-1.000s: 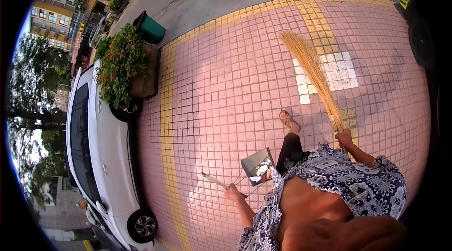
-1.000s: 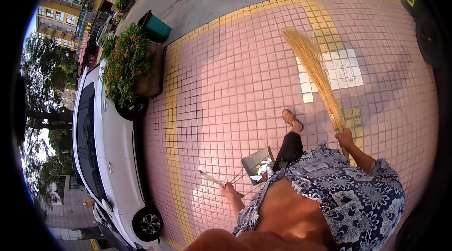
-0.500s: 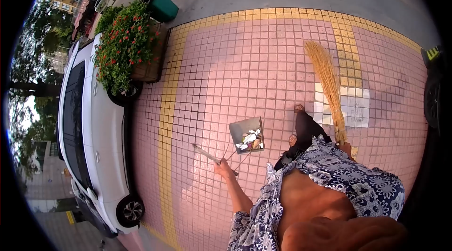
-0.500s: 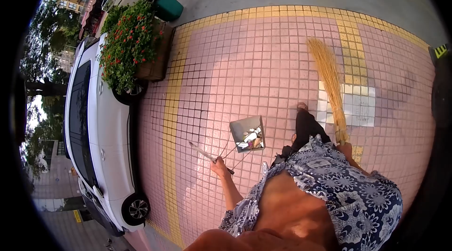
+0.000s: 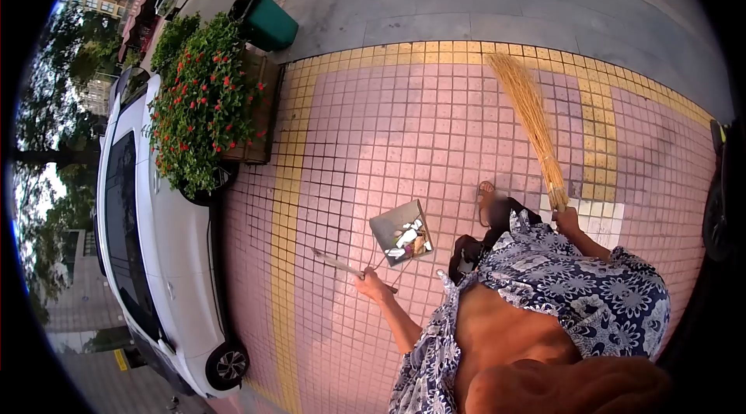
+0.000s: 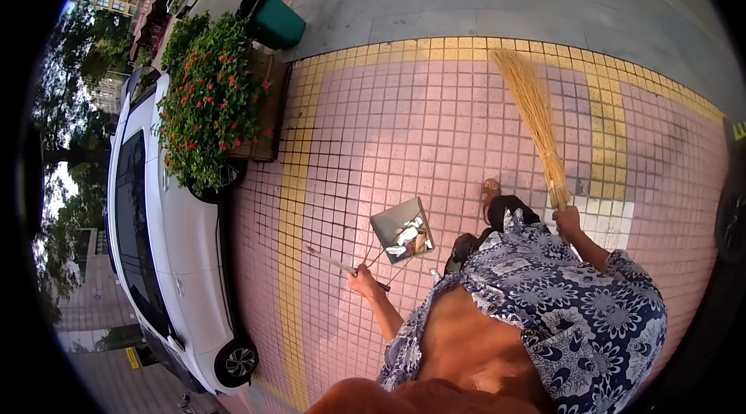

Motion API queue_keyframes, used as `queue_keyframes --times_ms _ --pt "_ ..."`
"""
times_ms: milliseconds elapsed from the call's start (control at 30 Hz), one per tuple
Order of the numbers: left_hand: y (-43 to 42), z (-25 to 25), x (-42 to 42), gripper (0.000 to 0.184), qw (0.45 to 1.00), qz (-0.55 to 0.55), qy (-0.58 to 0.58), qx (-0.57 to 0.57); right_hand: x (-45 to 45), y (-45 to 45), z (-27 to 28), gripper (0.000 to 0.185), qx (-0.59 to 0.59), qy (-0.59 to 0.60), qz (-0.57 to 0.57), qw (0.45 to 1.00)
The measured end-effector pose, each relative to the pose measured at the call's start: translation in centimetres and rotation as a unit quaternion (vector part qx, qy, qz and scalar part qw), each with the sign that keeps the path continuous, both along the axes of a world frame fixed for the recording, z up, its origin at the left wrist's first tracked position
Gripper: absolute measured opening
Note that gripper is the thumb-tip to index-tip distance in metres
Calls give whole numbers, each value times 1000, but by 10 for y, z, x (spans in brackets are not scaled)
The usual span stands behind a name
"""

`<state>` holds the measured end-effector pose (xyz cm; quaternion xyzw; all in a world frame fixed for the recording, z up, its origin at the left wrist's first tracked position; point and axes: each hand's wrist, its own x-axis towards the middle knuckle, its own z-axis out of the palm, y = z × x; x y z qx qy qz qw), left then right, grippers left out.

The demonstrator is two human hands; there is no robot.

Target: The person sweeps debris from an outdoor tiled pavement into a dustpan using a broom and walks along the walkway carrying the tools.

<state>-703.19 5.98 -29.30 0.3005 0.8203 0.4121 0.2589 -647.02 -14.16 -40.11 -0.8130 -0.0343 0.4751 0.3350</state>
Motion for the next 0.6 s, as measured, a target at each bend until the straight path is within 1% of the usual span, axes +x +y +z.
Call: queue_keyframes --times_ms 33,67,100,167,233,267,300,367,400,467,500,533,567,600 --pt "20 -1 4 14 1000 6 7 27 7 32 5 13 -5 0 7 1000" --pt "37 -1 5 15 999 7 36 15 14 65 11 17 -41 28 -8 999" --pt "56 8 7 16 999 26 22 -18 24 89 0 16 -11 25 11 1000" --pt "100 19 12 15 999 37 -10 -4 28 154 17 17 33 13 13 999" --pt "141 16 13 16 999 21 25 20 32 195 25 14 44 56 6 997" --pt "166 16 14 18 999 31 40 -13 36 216 24 12 48 77 5 996" --pt "188 13 20 18 998 58 14 -30 42 241 24 12 47 62 10 997" --pt "245 -3 22 16 997 58 55 -22 38 288 20 11 45 36 12 998" --pt "275 -12 23 15 998 52 42 -5 37 310 19 11 46 12 24 999" --pt "331 -32 26 14 999 42 15 25 32 352 13 12 22 17 10 1000" --pt "357 -43 27 15 999 30 18 0 32 373 9 13 8 21 3 1000" --pt "381 -53 29 17 999 20 22 -24 35 396 5 14 23 3 18 1000" --pt "411 -62 31 19 999 2 25 -48 35 416 0 14 -1 -22 29 999" --pt "441 -70 33 20 997 -5 56 -49 30 437 -4 14 -24 -46 38 998"
